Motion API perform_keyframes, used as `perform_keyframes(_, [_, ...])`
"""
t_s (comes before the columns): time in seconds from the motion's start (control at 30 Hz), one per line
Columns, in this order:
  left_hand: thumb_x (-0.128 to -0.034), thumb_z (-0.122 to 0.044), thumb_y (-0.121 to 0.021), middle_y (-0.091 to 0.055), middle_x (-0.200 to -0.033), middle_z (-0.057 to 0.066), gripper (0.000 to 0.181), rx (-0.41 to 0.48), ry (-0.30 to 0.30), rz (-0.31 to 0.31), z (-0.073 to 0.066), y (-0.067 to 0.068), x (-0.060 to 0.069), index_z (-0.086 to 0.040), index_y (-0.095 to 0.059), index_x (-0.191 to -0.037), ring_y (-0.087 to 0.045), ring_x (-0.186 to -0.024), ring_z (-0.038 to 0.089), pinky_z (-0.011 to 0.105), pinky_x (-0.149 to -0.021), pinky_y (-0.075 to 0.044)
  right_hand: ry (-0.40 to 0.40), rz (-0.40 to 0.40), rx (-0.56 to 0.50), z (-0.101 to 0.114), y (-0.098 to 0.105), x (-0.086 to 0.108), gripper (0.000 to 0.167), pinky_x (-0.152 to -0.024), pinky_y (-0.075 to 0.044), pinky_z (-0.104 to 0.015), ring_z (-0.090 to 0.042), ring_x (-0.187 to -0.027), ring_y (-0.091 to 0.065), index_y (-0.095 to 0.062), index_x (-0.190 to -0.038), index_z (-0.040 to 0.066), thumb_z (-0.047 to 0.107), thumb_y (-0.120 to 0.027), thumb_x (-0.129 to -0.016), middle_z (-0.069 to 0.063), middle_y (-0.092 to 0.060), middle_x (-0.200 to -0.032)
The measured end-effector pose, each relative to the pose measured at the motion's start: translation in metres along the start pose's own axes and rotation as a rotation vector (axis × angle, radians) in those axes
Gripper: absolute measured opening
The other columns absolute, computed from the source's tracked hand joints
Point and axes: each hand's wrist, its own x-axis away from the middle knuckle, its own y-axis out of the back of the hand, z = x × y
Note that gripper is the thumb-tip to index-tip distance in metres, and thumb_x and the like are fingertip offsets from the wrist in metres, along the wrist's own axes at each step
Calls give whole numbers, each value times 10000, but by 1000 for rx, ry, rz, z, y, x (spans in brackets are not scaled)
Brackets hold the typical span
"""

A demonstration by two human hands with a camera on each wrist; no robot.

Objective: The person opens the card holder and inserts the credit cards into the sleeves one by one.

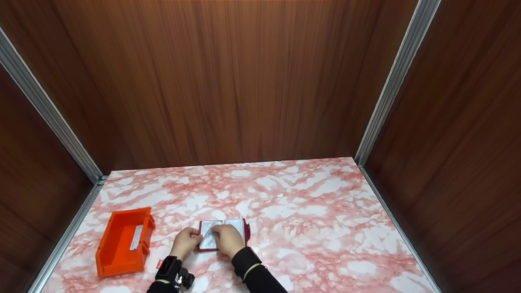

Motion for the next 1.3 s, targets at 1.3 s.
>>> perform_keyframes(1.3, [-620,-19,-773,-572,-670,22,240,-114,-202,-10,-2,-5,2,13,-628,-809,-568,-657,242,413,-648,-480,-7,-9,0,3,1,2,254,-895,-508,-371,-260,-1001,-666,-720,-1064,-21,-69,-667,-821,-119,-721,-1026])
